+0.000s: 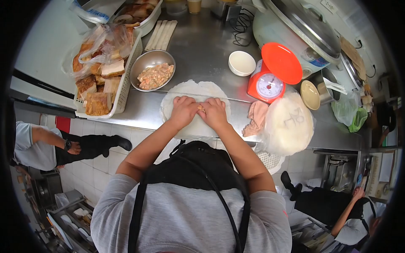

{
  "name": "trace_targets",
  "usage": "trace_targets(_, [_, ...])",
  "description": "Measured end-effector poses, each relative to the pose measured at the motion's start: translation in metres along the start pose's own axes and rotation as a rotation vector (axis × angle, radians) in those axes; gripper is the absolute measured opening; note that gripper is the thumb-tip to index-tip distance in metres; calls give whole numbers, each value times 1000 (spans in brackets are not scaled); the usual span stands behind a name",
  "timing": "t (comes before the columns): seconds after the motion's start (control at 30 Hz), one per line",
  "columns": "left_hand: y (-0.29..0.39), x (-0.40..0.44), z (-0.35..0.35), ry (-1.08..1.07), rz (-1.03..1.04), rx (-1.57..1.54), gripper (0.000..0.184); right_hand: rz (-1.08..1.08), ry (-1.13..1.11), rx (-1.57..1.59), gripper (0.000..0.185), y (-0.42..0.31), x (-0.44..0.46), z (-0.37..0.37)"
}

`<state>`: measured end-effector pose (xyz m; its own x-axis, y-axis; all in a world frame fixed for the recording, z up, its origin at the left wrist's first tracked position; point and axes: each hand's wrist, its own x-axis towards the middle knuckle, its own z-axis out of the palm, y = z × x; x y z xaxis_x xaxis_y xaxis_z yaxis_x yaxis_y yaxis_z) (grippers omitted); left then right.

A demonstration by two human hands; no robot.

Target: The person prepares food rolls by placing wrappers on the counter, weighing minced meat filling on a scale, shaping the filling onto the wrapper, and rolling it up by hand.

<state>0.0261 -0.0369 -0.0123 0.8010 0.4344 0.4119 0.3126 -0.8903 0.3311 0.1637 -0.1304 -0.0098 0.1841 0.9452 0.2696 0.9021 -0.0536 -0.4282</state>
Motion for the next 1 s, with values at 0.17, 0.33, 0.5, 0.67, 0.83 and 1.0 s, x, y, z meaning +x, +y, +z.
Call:
trace_targets(0.17, [3,2,-9,13,17,48,25,44,78,-29,32,-9,-1,-23])
trace_targets(0.33, [5,7,-9,-28,59,1,32,10,-31,0,37,10,-7,-13])
trace_targets(0.5, [5,7,-5,-1,74,40,32,-48,13,10,36,13,-8,-25])
trace_targets(0.67, [2,9,-4,-43,73,21,37,-95,-45,-6,40,6,1,-26])
trace_targets(0.83, [8,6,-11,-60,56,46,37,-65,-15,59,41,13,-2,-22])
trace_targets(1.0, [32,16,-8,53,79,32,27,-14,39,40,34,20,-19,-32])
